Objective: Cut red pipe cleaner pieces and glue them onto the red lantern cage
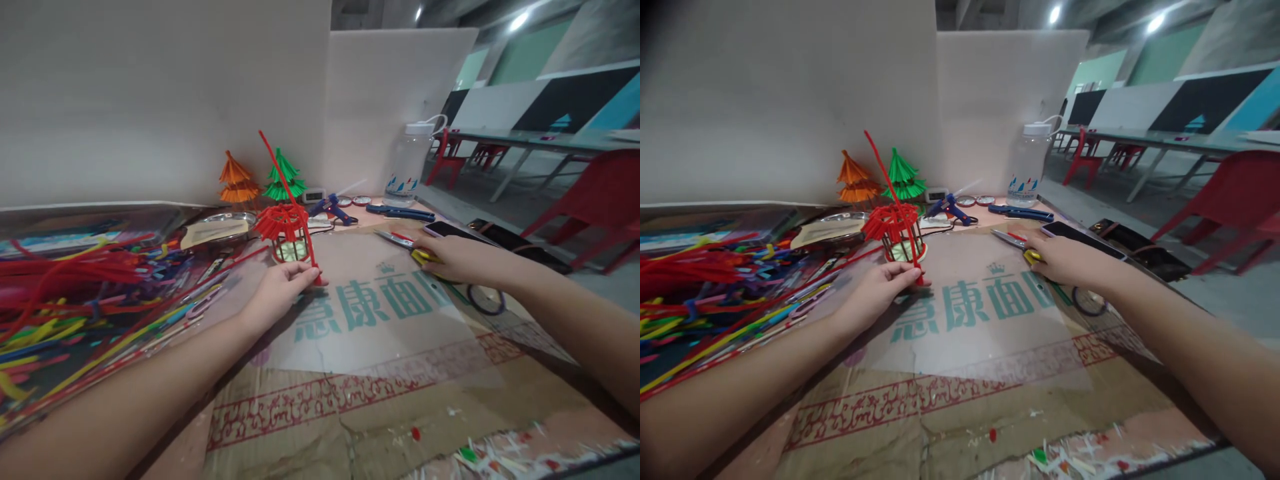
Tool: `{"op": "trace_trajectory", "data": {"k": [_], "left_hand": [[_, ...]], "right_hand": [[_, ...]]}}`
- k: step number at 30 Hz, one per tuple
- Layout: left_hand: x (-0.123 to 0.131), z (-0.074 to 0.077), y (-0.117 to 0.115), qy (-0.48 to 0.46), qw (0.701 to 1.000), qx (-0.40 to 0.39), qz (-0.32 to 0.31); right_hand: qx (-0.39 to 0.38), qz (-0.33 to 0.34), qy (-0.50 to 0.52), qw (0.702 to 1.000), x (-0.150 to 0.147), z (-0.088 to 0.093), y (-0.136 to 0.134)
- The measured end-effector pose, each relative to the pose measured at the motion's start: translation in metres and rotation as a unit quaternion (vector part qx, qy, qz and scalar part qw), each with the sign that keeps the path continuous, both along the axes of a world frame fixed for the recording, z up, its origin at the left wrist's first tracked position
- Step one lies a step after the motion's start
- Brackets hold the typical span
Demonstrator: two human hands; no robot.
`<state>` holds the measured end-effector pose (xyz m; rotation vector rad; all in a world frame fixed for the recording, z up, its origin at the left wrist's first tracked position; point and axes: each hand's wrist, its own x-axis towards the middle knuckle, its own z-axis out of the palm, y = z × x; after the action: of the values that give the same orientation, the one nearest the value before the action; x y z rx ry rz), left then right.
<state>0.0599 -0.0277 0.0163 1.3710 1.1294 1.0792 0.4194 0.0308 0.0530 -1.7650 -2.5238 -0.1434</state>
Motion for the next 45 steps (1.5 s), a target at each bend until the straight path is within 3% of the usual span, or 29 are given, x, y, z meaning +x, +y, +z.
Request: {"op": "trace_trajectory", "data": {"k": [2, 4, 7, 12, 16, 23, 33, 45], "left_hand": [[0.000, 0.000, 0.000, -0.002, 1.000, 0.001, -0.001], [0.000, 0.000, -0.001, -0.005, 1.000, -0.003, -0.001], [0.001, 0.000, -0.003, -0.022, 1.000, -0.015, 0.003], [0.000, 0.001, -0.002, -0.004, 1.000, -0.004, -0.008], [-0.003, 0.003, 0.000, 0.045, 0.998, 0.030, -0.013], [-0.003, 0.002, 0.001, 0.074, 0.996, 0.042, -0.014], [-0.003, 0.004, 0.002, 0.064, 0.997, 0.049, -0.021], [0.001, 0.008, -0.003, 0.071, 0.996, 0.051, -0.011]], "right_hand": [[-0.008, -0.014, 0.004, 1.000, -0.005, 0.005, -0.001], [0.032, 0.015, 0.055, 0.998, -0.018, 0.007, -0.005], [0.101, 0.111, 0.164, 0.975, -0.053, 0.003, -0.022], [0.108, 0.245, 0.149, 0.952, -0.133, -0.008, -0.049], [0.133, 0.351, 0.162, 0.913, -0.173, -0.020, -0.043], [0.201, 0.393, 0.176, 0.880, -0.173, -0.032, -0.030], [0.213, 0.358, 0.170, 0.893, -0.181, -0.034, -0.028], [0.154, 0.377, 0.195, 0.892, -0.177, -0.032, -0.031]]}}
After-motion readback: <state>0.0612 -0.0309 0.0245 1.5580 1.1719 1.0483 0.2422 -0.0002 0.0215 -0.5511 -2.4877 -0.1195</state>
